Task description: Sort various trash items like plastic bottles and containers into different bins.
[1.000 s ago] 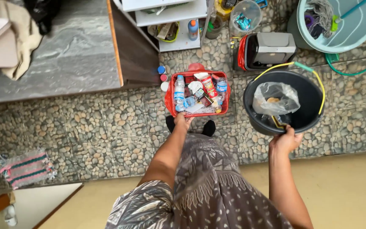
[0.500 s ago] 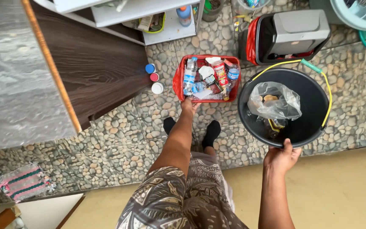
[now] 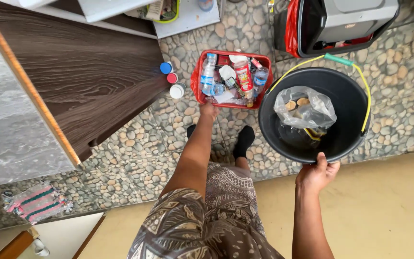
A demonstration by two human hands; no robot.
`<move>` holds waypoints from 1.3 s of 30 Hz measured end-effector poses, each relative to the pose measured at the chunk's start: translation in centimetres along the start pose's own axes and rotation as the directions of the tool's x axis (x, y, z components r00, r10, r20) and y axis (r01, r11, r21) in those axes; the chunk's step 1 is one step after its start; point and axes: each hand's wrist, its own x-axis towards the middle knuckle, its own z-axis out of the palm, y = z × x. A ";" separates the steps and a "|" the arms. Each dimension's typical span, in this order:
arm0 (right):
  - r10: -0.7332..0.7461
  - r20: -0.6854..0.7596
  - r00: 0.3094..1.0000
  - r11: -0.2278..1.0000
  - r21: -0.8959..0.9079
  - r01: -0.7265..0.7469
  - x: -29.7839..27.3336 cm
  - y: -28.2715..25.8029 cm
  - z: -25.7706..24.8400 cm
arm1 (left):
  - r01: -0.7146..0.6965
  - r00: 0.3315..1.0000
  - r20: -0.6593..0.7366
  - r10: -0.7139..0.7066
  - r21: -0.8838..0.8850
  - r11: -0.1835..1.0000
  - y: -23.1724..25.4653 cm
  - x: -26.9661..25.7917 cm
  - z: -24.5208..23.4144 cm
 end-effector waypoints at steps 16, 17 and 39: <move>-0.017 -0.075 0.997 0.995 -0.100 0.010 -1.4 2.0 -0.2 | -0.626 0.565 0.679 0.468 0.723 -0.293 7.4 -13.2 16.9; -0.010 -0.089 0.996 0.994 -0.105 0.000 -1.6 2.2 -0.3 | -0.579 0.618 0.658 0.430 0.751 -0.318 7.4 -13.1 17.4; -0.047 0.071 0.996 0.994 0.102 0.039 -3.5 -2.1 1.8 | -0.970 0.229 0.807 0.544 0.238 0.056 12.7 -41.6 7.2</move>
